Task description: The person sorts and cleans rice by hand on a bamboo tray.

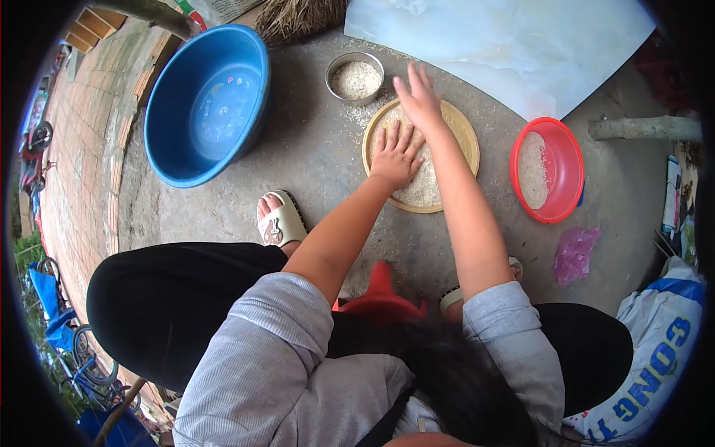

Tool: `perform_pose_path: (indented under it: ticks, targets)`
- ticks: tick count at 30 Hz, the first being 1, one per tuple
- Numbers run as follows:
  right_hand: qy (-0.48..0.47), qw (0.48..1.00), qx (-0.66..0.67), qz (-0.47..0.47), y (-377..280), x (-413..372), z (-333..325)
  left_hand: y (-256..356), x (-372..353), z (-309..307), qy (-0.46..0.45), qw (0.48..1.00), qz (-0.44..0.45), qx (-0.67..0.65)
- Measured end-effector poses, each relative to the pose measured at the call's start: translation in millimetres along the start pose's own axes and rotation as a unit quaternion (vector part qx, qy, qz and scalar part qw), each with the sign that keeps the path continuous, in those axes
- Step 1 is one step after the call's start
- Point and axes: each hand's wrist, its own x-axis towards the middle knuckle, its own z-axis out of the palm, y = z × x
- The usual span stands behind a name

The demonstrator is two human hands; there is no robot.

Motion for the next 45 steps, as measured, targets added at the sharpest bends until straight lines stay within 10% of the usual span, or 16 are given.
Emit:
perform_pose_path:
  ticks: [10, 22, 27, 30, 33, 36, 40, 45]
  targets:
    - [0.113, 0.981, -0.155, -0.038, 130, -101, 4, 1, 1, 2, 0.050, 0.999, 0.016, -0.012]
    - [0.117, 0.993, 0.019, -0.020, 137, -137, -16, 25, -10, -7, 0.107, 0.968, 0.171, -0.149]
    - [0.115, 0.989, 0.075, 0.061, 117, -129, -27, 17, 11, -20, 0.023, 0.945, -0.010, -0.325]
    - [0.040, 0.979, 0.151, 0.134, 103, -118, -29, 12, 36, -48, -0.039, 0.813, -0.102, -0.572]
    - [-0.030, 0.642, 0.696, 0.321, 89, -108, -29, 23, 49, -96, -0.154, 0.820, -0.028, -0.551]
    - [0.029, 0.575, 0.737, 0.354, 79, -107, -32, 31, 50, -105, -0.100, 0.899, 0.042, -0.424]
    - [0.082, 0.617, 0.709, 0.330, 107, -102, -24, 30, 40, -86, 0.032, 0.973, 0.026, -0.227]
    - [0.132, 0.563, 0.727, 0.369, 135, -108, -27, 29, 3, -23, -0.083, 0.977, 0.122, -0.156]
